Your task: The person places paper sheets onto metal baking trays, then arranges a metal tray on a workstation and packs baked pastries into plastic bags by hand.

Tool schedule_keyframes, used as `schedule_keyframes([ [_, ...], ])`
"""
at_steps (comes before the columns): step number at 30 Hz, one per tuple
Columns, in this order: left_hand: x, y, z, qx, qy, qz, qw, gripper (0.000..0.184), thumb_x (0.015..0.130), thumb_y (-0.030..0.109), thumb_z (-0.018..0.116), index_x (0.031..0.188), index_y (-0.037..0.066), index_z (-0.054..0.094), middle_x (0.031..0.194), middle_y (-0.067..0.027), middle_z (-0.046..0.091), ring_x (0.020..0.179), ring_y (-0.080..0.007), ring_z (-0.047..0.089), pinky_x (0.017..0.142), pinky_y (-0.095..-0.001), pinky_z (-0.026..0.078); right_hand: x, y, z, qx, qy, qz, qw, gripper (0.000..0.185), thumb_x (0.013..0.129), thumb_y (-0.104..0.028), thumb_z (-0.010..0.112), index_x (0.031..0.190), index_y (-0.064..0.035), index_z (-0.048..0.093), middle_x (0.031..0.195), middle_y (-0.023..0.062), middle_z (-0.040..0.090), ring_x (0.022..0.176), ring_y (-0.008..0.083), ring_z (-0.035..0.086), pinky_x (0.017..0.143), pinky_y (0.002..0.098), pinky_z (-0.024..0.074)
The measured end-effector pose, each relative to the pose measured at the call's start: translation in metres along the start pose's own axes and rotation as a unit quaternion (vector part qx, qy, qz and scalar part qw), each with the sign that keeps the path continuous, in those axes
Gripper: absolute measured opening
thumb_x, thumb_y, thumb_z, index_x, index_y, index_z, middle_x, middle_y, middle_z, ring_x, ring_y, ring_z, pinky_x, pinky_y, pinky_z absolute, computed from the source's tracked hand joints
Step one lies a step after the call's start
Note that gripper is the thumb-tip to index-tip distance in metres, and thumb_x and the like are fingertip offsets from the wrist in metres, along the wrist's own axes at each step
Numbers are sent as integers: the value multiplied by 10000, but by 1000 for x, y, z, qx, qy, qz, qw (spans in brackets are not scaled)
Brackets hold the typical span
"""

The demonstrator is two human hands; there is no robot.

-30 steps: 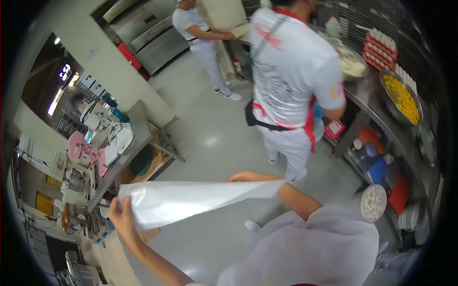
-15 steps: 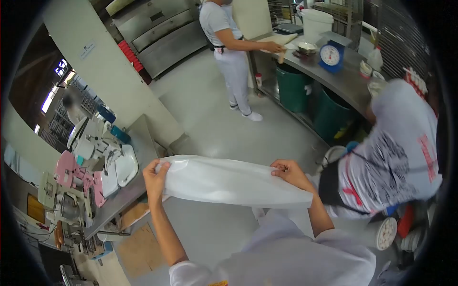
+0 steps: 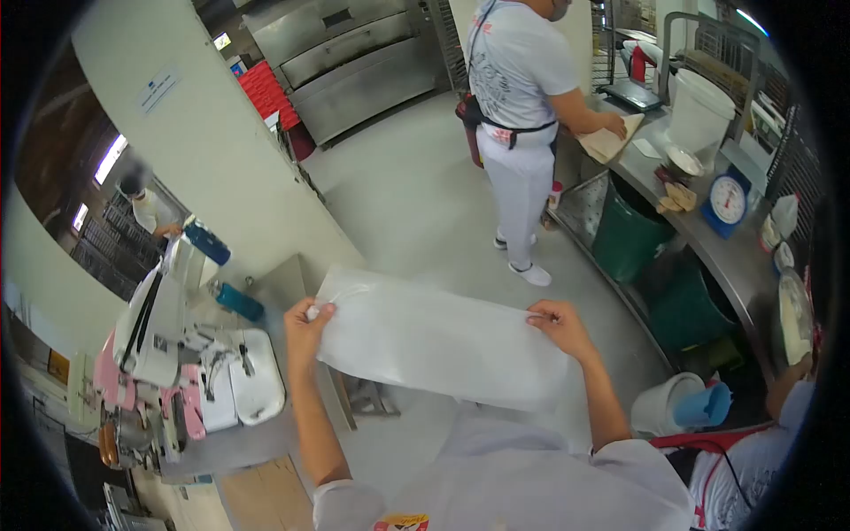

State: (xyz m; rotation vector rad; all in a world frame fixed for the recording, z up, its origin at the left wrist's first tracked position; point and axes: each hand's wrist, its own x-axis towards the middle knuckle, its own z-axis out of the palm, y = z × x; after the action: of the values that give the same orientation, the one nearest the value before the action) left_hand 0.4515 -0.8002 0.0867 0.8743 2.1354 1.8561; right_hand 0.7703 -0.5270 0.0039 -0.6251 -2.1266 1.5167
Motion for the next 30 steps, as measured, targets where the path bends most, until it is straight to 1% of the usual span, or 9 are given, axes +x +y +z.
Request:
schedule_keyframes([
  [5, 155, -48, 12, -57, -4, -22, 998, 80, 787, 53, 711, 813, 12, 648, 735, -4, 636, 648, -61, 555, 585, -217, 449, 143, 10, 20, -17, 57, 21, 998, 112, 834, -111, 645, 860, -2, 639, 674, -11, 553, 656, 70, 471, 613, 232, 394],
  [7, 217, -54, 23, -32, 12, -48, 998, 99, 786, 65, 713, 818, 1, 644, 701, 2, 626, 626, -57, 551, 571, -215, 444, 194, 15, 25, -7, 82, 15, 996, 116, 832, -113, 648, 856, 0, 637, 661, -14, 536, 641, 68, 454, 597, 233, 381],
  [9, 282, -66, 27, -5, -74, -40, 996, 109, 790, 79, 711, 812, -4, 643, 686, 7, 617, 620, -51, 542, 568, -210, 435, 241, 28, 35, 18, 111, 13, 994, 120, 830, -115, 651, 852, 2, 635, 648, -17, 519, 627, 65, 438, 581, 233, 367],
  [13, 403, -121, 40, 29, -85, 1, 996, 118, 788, 101, 713, 781, 10, 639, 644, 31, 583, 582, -33, 499, 528, -198, 391, 349, 58, 49, 32, 111, 50, 992, 117, 834, -116, 650, 846, -1, 636, 628, -36, 490, 592, 50, 400, 536, 232, 322],
  [18, 532, -161, 55, 48, -36, -14, 998, 151, 776, 136, 724, 782, 11, 640, 616, 41, 552, 549, -28, 444, 502, -202, 347, 502, 91, 67, 34, 114, 65, 991, 112, 840, -108, 644, 827, 1, 626, 626, -49, 483, 587, 47, 396, 526, 226, 318],
  [20, 581, -175, 51, 40, -21, -18, 999, 162, 771, 146, 727, 777, 10, 640, 615, 39, 553, 544, -29, 435, 501, -205, 345, 567, 94, 77, 85, 109, 70, 988, 106, 836, -95, 644, 830, 9, 622, 624, -42, 484, 595, 51, 408, 537, 222, 335],
  [22, 633, -188, 40, 116, 21, -30, 993, 171, 762, 151, 728, 778, 4, 645, 624, 21, 580, 553, -34, 465, 515, -213, 375, 638, 96, 87, 67, 80, 51, 993, 103, 834, -88, 642, 835, 13, 621, 634, -35, 500, 607, 53, 423, 548, 222, 349],
  [27, 730, -217, 9, 146, 105, -35, 983, 184, 743, 145, 729, 801, -11, 651, 632, -18, 597, 580, -60, 491, 545, -239, 409, 803, 91, 122, 8, -10, 20, 1000, 102, 826, -75, 640, 841, 22, 615, 674, -13, 548, 644, 55, 456, 582, 224, 378],
  [30, 796, -245, -8, 179, 128, -33, 975, 190, 750, 136, 722, 833, -19, 650, 660, -10, 601, 608, -68, 509, 567, -239, 418, 889, 78, 146, 0, -3, -3, 1000, 107, 828, -77, 631, 835, 27, 605, 679, -8, 559, 648, 54, 460, 591, 227, 386],
])
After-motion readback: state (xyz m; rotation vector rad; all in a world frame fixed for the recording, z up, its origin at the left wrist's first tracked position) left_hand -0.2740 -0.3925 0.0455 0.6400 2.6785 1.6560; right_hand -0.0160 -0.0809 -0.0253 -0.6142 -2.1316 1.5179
